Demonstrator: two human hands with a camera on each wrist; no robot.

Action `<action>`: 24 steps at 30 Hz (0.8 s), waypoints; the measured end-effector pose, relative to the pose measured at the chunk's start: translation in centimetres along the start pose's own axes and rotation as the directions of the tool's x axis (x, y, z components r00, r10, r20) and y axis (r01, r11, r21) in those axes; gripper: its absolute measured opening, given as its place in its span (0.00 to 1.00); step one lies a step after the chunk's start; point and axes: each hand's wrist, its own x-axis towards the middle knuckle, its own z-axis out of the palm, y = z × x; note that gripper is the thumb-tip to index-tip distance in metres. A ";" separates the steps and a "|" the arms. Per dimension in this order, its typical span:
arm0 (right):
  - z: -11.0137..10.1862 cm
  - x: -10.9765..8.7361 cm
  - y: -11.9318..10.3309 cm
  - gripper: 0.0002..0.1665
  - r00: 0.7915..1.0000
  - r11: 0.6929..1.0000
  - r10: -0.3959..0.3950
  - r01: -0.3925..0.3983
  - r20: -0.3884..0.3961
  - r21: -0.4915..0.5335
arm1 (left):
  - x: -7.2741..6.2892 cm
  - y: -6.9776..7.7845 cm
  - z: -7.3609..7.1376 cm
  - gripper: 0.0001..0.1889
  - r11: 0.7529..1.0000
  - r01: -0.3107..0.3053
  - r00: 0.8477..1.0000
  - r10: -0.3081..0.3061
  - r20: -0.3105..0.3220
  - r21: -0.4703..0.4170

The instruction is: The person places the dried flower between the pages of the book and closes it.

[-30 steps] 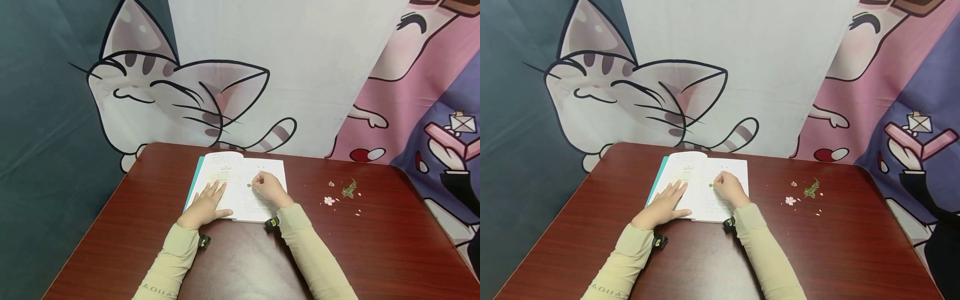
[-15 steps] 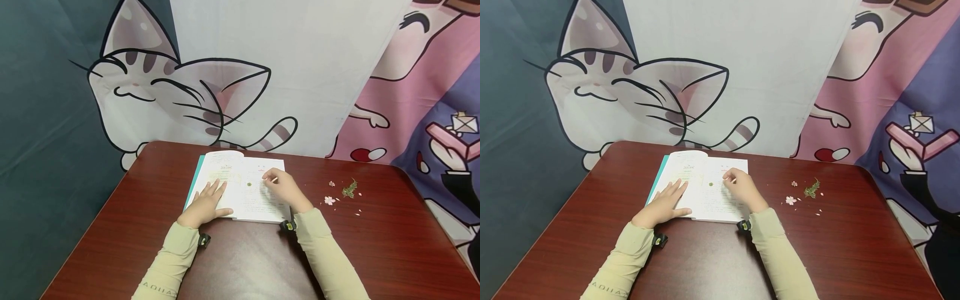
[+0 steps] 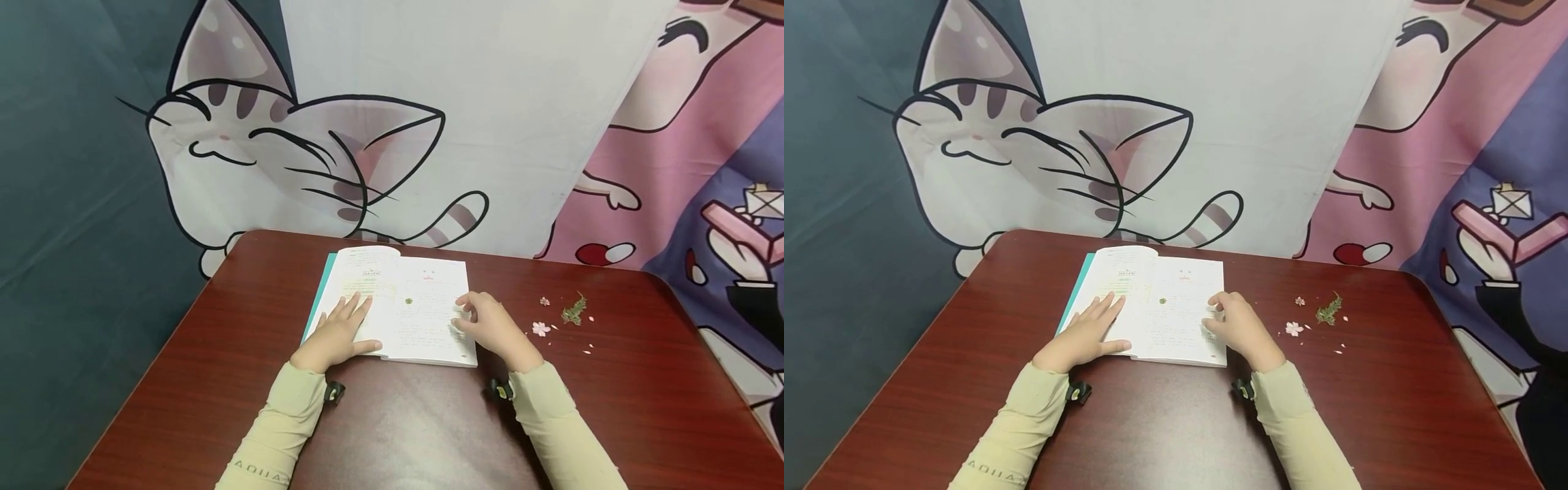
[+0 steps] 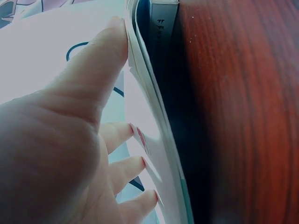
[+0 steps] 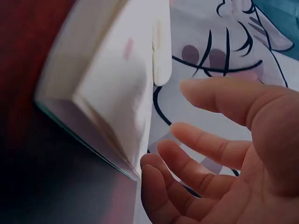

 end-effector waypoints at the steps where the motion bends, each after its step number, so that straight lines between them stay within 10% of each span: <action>1: 0.1 -0.3 0.0 0.20 1.000 1.000 -0.023 0.023 0.007 -0.001 | 0.0 0.0 0.0 0.48 1.000 0.000 1.000 0.000 -0.001 -0.003; 24: 0.0 -4.0 -0.4 0.32 0.978 0.958 -0.192 0.204 0.078 -0.202 | 0.1 0.0 0.1 0.48 1.000 -0.006 1.000 0.006 -0.006 -0.005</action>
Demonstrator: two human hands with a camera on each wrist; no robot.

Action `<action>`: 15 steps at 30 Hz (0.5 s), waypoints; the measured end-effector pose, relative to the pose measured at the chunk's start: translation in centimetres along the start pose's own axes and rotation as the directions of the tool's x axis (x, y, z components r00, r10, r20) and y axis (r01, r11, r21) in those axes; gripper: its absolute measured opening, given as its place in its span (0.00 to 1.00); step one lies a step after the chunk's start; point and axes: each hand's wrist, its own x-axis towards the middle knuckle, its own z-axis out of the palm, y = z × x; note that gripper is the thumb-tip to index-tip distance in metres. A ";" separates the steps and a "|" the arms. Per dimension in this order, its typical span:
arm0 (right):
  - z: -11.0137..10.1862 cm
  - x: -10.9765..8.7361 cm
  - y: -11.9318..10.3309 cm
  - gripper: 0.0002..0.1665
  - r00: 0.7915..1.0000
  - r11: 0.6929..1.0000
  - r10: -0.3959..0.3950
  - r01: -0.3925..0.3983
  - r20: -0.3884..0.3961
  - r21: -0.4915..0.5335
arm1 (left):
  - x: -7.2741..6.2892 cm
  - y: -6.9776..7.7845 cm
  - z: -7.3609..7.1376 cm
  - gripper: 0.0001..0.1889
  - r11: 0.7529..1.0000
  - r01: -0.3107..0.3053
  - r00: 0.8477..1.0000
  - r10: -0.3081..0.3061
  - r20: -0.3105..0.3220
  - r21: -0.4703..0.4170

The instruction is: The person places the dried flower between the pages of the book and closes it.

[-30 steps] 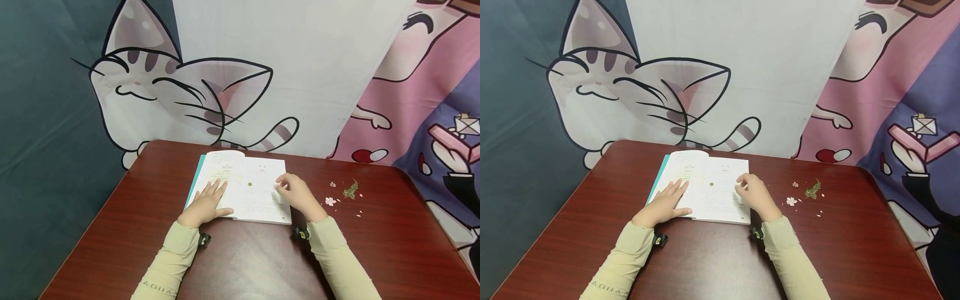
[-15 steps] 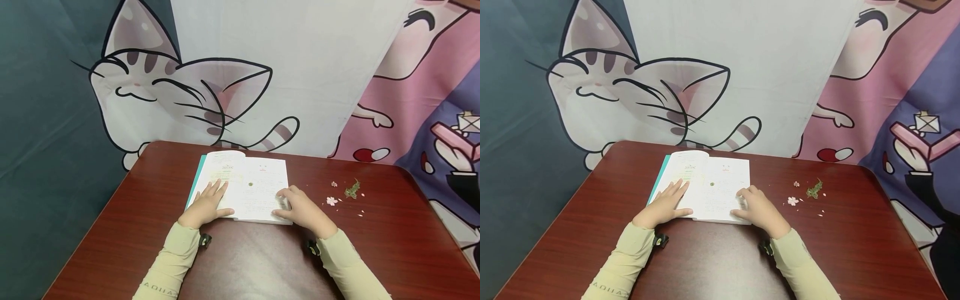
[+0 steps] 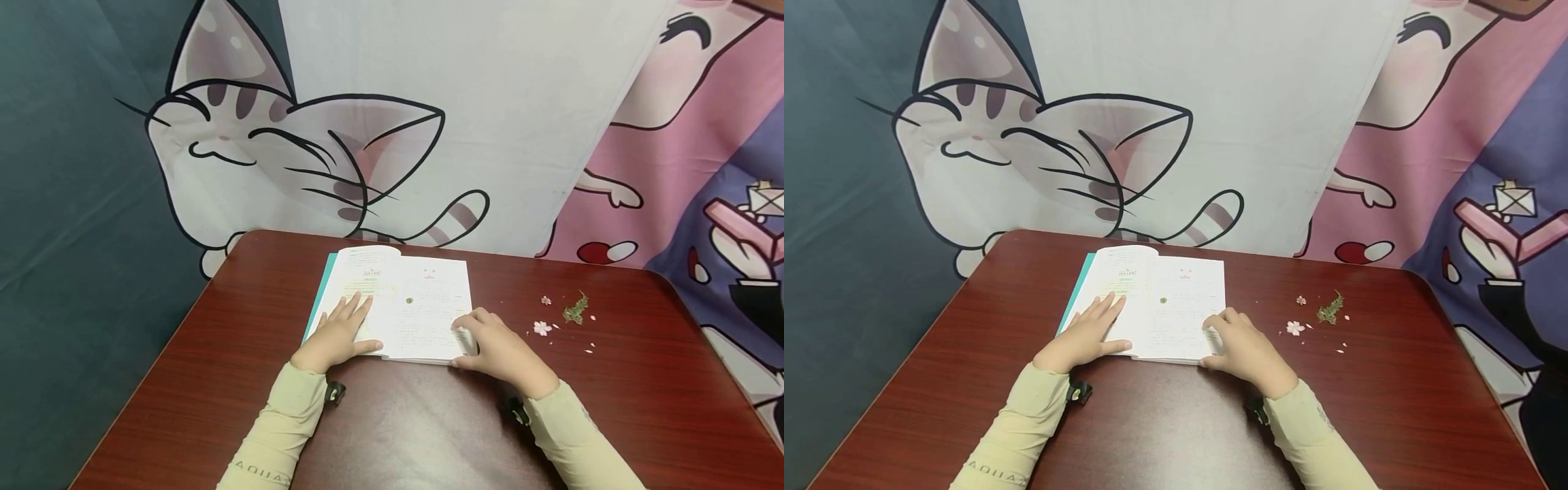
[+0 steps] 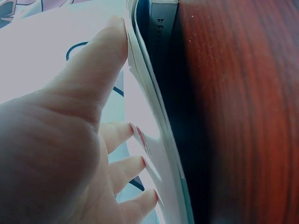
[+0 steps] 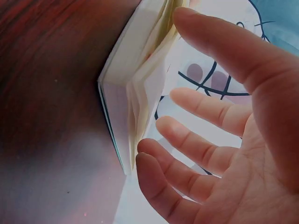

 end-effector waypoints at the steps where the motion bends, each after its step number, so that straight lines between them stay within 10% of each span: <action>1: -0.1 0.0 0.0 0.32 1.000 1.000 0.000 0.000 -0.003 0.001 | 0.0 0.0 0.0 0.48 1.000 0.000 1.000 0.000 -0.001 0.000; 15: -1.2 -0.1 -0.7 0.32 0.992 0.996 -0.068 0.073 -0.108 0.048 | -0.1 0.0 0.0 0.48 1.000 0.004 1.000 -0.004 0.006 0.011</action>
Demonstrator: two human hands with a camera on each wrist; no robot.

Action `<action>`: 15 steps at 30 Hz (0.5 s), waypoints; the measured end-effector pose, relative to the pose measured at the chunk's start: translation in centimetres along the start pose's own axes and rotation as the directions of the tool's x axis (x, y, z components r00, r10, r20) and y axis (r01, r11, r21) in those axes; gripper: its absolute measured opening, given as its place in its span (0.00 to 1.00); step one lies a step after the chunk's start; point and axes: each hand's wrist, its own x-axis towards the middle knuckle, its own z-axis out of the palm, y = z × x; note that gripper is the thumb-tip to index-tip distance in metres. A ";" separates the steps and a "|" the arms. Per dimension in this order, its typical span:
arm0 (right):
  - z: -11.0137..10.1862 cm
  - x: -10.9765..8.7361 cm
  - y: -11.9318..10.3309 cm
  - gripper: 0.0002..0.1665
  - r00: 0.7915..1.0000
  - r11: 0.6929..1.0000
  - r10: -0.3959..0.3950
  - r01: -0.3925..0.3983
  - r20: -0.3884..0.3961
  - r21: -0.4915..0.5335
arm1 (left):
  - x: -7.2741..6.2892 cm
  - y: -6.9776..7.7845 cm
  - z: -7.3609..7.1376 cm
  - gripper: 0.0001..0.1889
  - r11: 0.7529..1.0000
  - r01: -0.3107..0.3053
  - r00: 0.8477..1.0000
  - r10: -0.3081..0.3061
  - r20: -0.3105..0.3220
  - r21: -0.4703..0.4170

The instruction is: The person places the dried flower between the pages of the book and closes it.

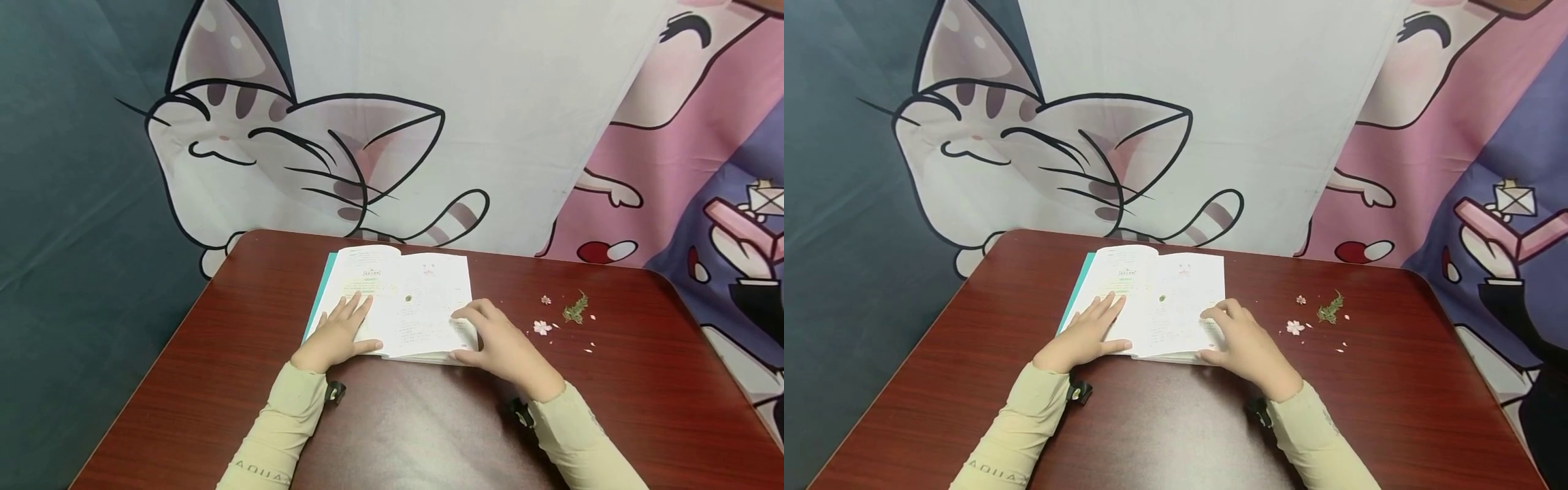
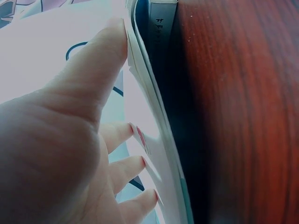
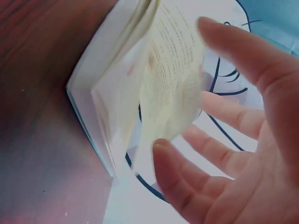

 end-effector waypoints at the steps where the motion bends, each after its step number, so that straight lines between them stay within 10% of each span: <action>1: -0.1 0.1 -0.1 0.31 1.000 1.000 0.000 0.000 -0.016 0.019 | 0.0 0.0 0.0 0.48 1.000 0.000 1.000 0.000 0.001 0.000; 9: 0.2 0.9 -0.1 0.20 0.955 0.937 0.185 -0.100 -0.230 0.335 | -0.1 0.1 -0.1 0.48 1.000 0.002 1.000 -0.002 0.010 0.001; 12: 0.5 1.5 -0.2 0.22 0.905 0.827 0.341 -0.160 -0.256 0.539 | 0.0 0.1 -0.1 0.48 1.000 -0.001 1.000 0.001 0.005 0.001; 15: 1.1 2.4 -0.3 0.26 0.857 0.648 0.475 -0.186 -0.201 0.738 | 0.0 0.0 -0.1 0.48 1.000 0.000 1.000 0.000 0.003 0.000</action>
